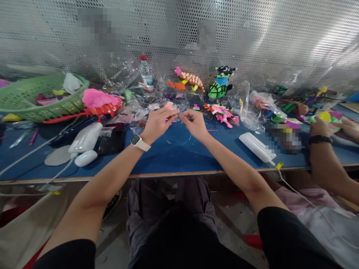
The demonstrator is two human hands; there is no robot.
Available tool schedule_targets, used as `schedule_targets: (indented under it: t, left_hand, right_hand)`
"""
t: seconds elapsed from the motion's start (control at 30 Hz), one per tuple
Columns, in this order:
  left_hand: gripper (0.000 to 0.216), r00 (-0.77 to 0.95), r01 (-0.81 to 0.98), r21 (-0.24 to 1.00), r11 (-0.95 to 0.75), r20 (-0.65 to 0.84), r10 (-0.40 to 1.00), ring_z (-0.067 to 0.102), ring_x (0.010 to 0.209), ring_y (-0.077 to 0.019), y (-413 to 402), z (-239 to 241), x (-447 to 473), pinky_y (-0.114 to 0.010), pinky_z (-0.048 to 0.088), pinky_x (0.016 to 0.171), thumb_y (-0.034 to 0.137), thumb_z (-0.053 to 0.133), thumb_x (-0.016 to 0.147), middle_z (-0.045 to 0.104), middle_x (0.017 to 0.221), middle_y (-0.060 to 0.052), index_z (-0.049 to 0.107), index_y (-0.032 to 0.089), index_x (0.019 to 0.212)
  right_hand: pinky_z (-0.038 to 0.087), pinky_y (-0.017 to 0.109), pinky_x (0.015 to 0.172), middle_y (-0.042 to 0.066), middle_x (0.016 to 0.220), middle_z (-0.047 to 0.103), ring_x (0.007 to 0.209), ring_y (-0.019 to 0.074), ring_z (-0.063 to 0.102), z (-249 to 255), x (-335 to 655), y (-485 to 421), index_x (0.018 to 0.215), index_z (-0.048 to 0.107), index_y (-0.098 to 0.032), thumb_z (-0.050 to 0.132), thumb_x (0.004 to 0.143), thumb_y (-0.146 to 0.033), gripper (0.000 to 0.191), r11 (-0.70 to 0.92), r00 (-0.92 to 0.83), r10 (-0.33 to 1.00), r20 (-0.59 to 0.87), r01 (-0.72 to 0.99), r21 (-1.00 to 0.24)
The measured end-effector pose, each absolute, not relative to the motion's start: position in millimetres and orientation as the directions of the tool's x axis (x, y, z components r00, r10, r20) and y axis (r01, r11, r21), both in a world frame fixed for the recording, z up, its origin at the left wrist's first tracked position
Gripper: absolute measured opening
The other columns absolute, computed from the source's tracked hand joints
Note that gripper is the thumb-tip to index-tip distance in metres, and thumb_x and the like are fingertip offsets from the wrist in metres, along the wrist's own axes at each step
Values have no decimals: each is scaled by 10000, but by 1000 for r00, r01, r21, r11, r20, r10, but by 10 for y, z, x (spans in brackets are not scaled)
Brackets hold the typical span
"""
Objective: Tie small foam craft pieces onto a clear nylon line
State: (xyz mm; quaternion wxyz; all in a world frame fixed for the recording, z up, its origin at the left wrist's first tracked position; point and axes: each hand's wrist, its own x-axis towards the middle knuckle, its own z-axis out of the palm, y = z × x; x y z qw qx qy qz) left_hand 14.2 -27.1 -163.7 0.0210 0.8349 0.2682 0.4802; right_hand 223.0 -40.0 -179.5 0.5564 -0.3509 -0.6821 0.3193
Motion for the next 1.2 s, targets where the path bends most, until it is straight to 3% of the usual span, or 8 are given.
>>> schedule_targets:
  t: [0.13,0.27,0.43,0.67,0.8,0.97,1.07,1.2]
  left_hand:
    - [233,498,516,78,-853,782,373,814,1157,-244,-228,-1659,86,-431,668,1041,320,636,1155,858,1236,-88,818,246,1279]
    - [231,500,560,34,-828,783,370,799,1157,-249,-211,-1682,109,-431,665,1033,308,623,1160,833,1254,-103,824,233,1243]
    - [199,482,517,154,-842,760,435,794,1184,-264,-222,-1683,154,-445,641,1065,278,641,1144,838,1245,-110,832,227,1169]
    - [162,427,484,306,-820,735,527,812,1032,-243,-209,-1661,125,-426,636,990,381,726,1098,884,1070,-44,862,297,1075]
    - [223,337,378,536,-754,679,652,797,815,-205,-231,-1644,163,-355,654,806,450,788,1048,867,917,-57,861,261,1140]
    - [320,378,132,773,-621,540,752,786,711,-181,-162,-1676,178,-313,653,666,524,829,989,846,833,-91,846,205,964]
    - [254,414,104,798,-593,508,755,803,736,-185,-147,-1674,155,-325,674,678,455,804,996,863,887,-104,851,206,1007]
    - [227,406,210,686,-697,587,700,849,903,-209,-214,-1642,147,-331,693,775,317,771,981,882,1001,-99,844,211,1168]
  right_hand:
    - [517,309,667,0,738,659,711,147,624,-1774,2242,-417,837,708,-226,740,1000,-415,251,541,-123,841,527,164,-825]
    - [495,306,644,6,753,675,693,141,610,-1734,2241,-473,845,716,-219,690,996,-308,177,592,-111,805,583,222,-775]
    - [478,317,638,13,769,686,667,140,588,-1676,2243,-538,850,718,-223,682,1013,-304,186,562,-119,821,558,333,-757]
    - [438,321,630,3,739,684,612,128,526,-1656,2250,-543,837,721,-227,683,1009,-305,192,568,-119,809,575,410,-714]
    - [430,327,636,3,735,691,619,135,521,-1654,2255,-532,830,727,-228,692,1002,-309,193,579,-121,799,590,424,-697]
    - [452,333,676,10,776,726,656,148,567,-1654,2256,-524,827,723,-231,685,999,-289,185,607,-130,775,618,424,-672]
    - [463,339,701,12,797,741,681,158,585,-1651,2270,-517,830,720,-239,677,1009,-289,191,600,-118,775,621,449,-662]
    - [456,342,689,10,803,733,634,146,543,-1650,2282,-510,831,699,-240,656,1023,-292,204,592,-77,773,629,444,-673]
